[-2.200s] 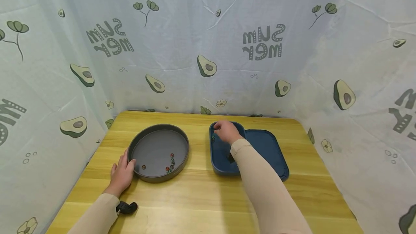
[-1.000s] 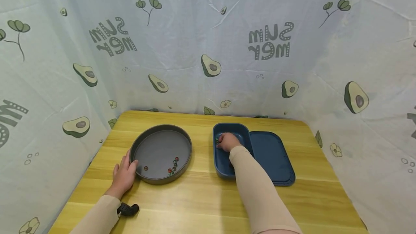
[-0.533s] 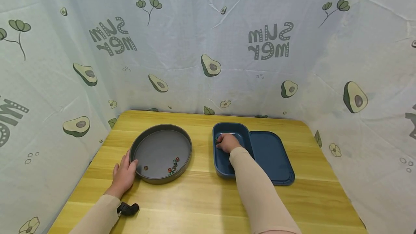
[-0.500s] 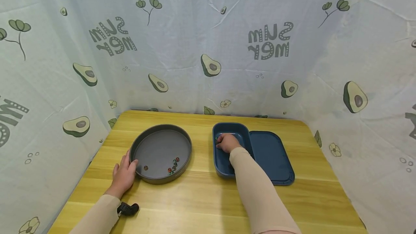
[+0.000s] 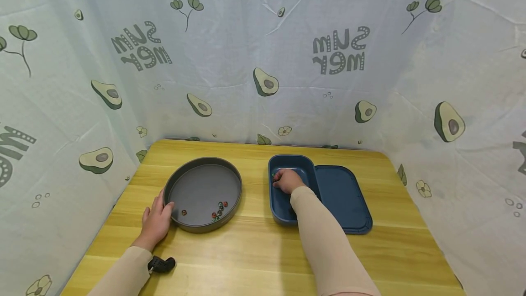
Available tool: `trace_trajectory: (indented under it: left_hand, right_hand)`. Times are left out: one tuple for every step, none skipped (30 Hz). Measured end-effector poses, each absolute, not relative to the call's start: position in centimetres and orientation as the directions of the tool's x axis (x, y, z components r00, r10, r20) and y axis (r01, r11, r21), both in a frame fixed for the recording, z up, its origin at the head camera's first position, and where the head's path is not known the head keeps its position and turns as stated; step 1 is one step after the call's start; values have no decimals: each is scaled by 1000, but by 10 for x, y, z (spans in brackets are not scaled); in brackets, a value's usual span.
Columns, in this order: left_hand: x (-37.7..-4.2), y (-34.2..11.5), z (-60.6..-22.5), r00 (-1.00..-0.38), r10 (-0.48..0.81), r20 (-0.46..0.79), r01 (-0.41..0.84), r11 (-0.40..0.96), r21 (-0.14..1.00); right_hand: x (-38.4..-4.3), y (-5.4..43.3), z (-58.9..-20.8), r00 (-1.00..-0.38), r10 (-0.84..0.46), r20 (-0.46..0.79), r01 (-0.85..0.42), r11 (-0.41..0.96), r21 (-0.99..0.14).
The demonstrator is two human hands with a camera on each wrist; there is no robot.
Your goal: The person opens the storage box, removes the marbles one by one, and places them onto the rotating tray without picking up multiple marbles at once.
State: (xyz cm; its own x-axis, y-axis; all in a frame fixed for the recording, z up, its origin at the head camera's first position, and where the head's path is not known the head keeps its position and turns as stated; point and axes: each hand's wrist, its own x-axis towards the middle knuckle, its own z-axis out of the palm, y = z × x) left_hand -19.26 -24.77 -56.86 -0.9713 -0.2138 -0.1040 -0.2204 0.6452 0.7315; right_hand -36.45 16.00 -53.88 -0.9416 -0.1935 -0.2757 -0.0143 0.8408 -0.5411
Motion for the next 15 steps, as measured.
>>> trace_trajectory:
  left_hand:
    - [-193,-248,-569,-971,-214,-103,-220,645,732]
    - [-193,-248,-569,-971,-214,-103,-220,645,732]
    - [-193,-248,-569,-971,-215,-102,-220,645,732]
    - [-193,-248,-569,-971,-215,-101,-219,645,732]
    - [-193,-248,-569,-971,-215,-101,-219,645,732]
    - [-193,-248,-569,-971,-216,-100,-219,645,732]
    - [-193,-247,-569,-971,-217,-100,-219,646,731]
    - [-193,-247,-569,-971,-218,-99,-220,646,731]
    - [-193,-247,-569,-971,-219,-99,-220,646,731]
    - [-194,-246,-569,-971,-220,-99,-221,646,731]
    - [-194,-246,-569,-970,-220,-100,-222,646,731]
    - [-194,-246,-569,-970,-221,-101,-223,645,731]
    - [-194,-246,-569,-970,-222,-102,-224,644,731]
    - [-194,-245,-569,-970,-222,-104,-226,643,732]
    - [-194,-245,-568,-969,-223,-104,-226,642,732]
  right_hand:
    - [-364,160,-539,-942,-195,-274,-18,842,-540]
    - [-364,160,-539,-942,-197,-271,-22,843,-538]
    - [-364,160,-539,-942,-198,-270,-23,843,-537]
    - [-364,160,-539,-942,-197,-270,-22,843,-538]
    - [-364,160,-539,-943,-197,-269,-22,842,-538]
    - [-364,160,-539,-943,-197,-269,-22,842,-538]
    - [-364,160,-539,-943,-196,-270,-21,842,-539]
    - [-364,160,-539,-943,-193,-272,-16,840,-542]
    - [-364,160,-539,-943,-189,-274,-11,839,-544]
    - [-365,160,-540,-943,-191,-273,-13,839,-543]
    - [-365,160,-540,-943,-191,-272,-13,839,-543]
    - [-365,160,-540,-943,-191,-272,-13,839,-543]
    - [-366,161,-541,-943,-193,-270,-17,840,-543]
    - [-366,161,-541,-943,-197,-268,-22,841,-541]
    - [-367,161,-541,-943,-198,-266,-23,840,-542]
